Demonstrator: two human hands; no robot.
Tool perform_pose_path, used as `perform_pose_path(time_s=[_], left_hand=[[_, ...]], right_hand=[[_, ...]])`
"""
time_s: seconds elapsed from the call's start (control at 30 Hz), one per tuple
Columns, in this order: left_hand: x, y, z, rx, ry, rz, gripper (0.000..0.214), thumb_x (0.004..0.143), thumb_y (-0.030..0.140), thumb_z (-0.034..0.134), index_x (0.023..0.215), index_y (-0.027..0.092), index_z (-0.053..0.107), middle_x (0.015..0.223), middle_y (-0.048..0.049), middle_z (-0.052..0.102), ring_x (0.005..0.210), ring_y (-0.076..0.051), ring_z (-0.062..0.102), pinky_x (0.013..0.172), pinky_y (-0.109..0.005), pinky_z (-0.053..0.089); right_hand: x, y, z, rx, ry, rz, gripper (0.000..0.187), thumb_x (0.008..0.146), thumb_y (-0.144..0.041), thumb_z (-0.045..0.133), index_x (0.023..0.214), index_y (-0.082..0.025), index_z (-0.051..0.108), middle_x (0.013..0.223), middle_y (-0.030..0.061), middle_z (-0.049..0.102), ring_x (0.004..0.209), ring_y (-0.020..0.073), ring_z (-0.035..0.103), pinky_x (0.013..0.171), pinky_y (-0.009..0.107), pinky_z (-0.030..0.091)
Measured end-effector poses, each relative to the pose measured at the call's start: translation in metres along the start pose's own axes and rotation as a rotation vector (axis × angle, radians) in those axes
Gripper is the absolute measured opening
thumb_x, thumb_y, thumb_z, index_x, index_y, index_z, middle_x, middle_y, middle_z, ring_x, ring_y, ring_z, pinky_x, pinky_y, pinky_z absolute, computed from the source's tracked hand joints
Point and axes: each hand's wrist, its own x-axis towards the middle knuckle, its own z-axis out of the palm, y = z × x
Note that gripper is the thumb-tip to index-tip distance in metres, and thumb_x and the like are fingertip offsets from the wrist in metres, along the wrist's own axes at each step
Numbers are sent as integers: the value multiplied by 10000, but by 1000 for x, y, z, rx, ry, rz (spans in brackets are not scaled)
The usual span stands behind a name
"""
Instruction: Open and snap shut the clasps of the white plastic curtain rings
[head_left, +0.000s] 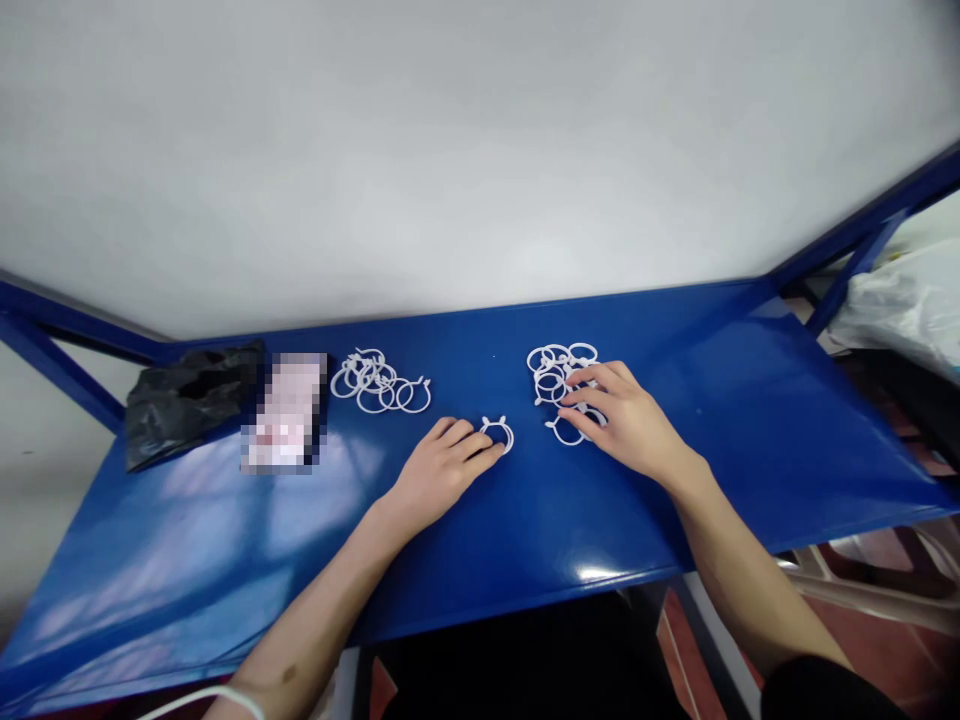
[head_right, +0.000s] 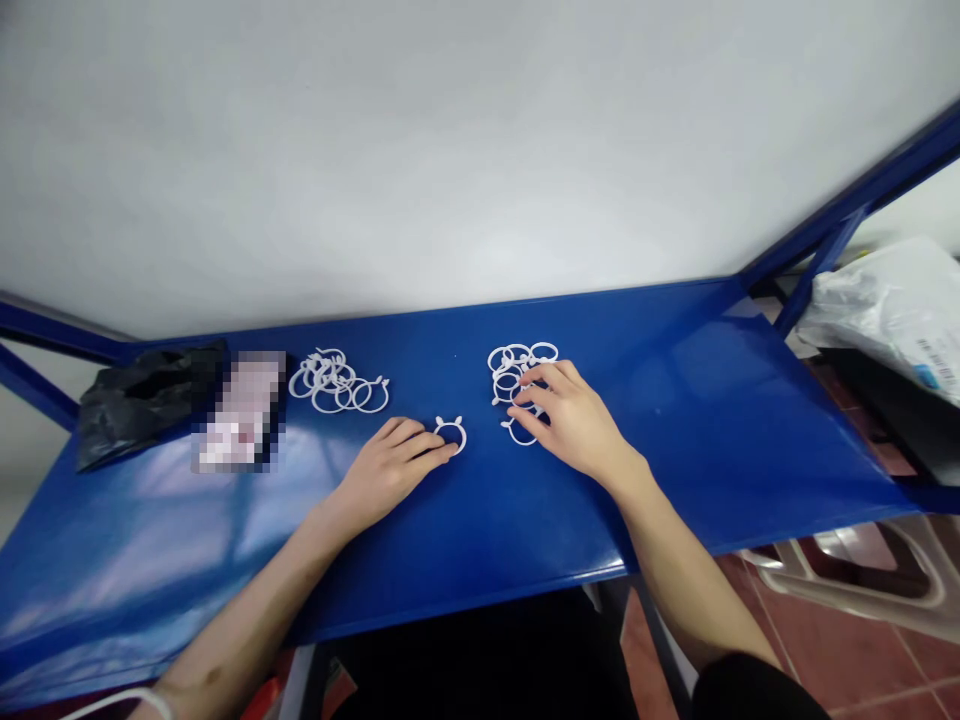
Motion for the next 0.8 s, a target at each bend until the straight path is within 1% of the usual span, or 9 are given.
perform_pose_path(time_s=[0.07, 0.13, 0.27, 0.33, 0.43, 0.5, 0.57, 0.7, 0.8], left_hand=[[0, 1, 1, 3, 15, -8, 260, 967, 113, 561, 1190, 193, 668, 1033, -28, 735, 906, -190, 555, 849, -368, 438], [0, 2, 2, -17, 65, -14, 256, 969, 102, 549, 1176, 189, 673, 1045, -29, 738, 914, -192, 558, 849, -369, 444], [-1, 0, 3, -79, 143, -11, 275, 976, 80, 511, 1147, 197, 692, 1156, -23, 742, 1024, -209, 564, 868, -375, 468], [-2, -2, 4, -85, 141, -19, 302, 972, 63, 496, 1141, 208, 701, 1182, -15, 742, 1072, -219, 558, 882, -384, 479], [-3, -5, 6, -89, 114, -27, 313, 966, 60, 498, 1134, 218, 709, 1185, -14, 744, 1091, -226, 558, 880, -391, 491], [-3, -5, 6, -95, 92, -30, 309, 962, 63, 505, 1125, 223, 714, 1201, -22, 736, 1096, -225, 560, 888, -395, 496], [-3, -3, 6, -97, 75, -40, 319, 957, 53, 503, 1120, 226, 716, 1219, -37, 720, 1096, -216, 562, 907, -395, 498], [-2, 1, 6, -74, 73, -116, 309, 964, 70, 503, 1094, 241, 725, 1247, -60, 659, 1098, -202, 566, 907, -372, 504], [-2, 0, 8, -67, 64, -155, 300, 976, 96, 499, 1077, 257, 731, 1263, -58, 622, 1114, -203, 559, 898, -362, 503]], right_hand=[[-3, -1, -5, -12, -14, -7, 142, 954, -316, 642, 967, -213, 740, 1147, 90, 669, 1095, 270, 558, 910, 460, 549], [-8, -3, -11, -24, -46, -29, 144, 942, -329, 661, 977, -217, 744, 1171, 92, 662, 1117, 279, 551, 926, 477, 549], [-22, -3, -20, -69, -141, -109, 179, 892, -336, 724, 1029, -223, 747, 1303, 101, 612, 1240, 327, 502, 991, 543, 525], [-28, -3, -19, -111, -169, -140, 147, 886, -277, 726, 1024, -232, 754, 1359, 95, 589, 1284, 346, 476, 1009, 567, 511], [-33, -4, -9, -153, -145, -172, 101, 921, -208, 665, 951, -228, 759, 1356, 84, 604, 1277, 334, 485, 992, 545, 520], [-33, -8, 0, -145, -110, -192, 124, 947, -211, 629, 922, -214, 750, 1313, 86, 630, 1258, 313, 498, 981, 511, 523], [-32, -13, 8, -120, -91, -213, 138, 965, -219, 606, 942, -208, 741, 1211, 86, 674, 1207, 287, 526, 963, 475, 520], [-27, -28, 25, -125, -108, -261, 156, 994, -235, 569, 987, -197, 720, 938, 60, 704, 948, 227, 585, 817, 384, 498], [-23, -37, 36, -181, -105, -245, 177, 1001, -272, 562, 941, -178, 699, 858, 51, 678, 820, 208, 572, 730, 355, 464]])
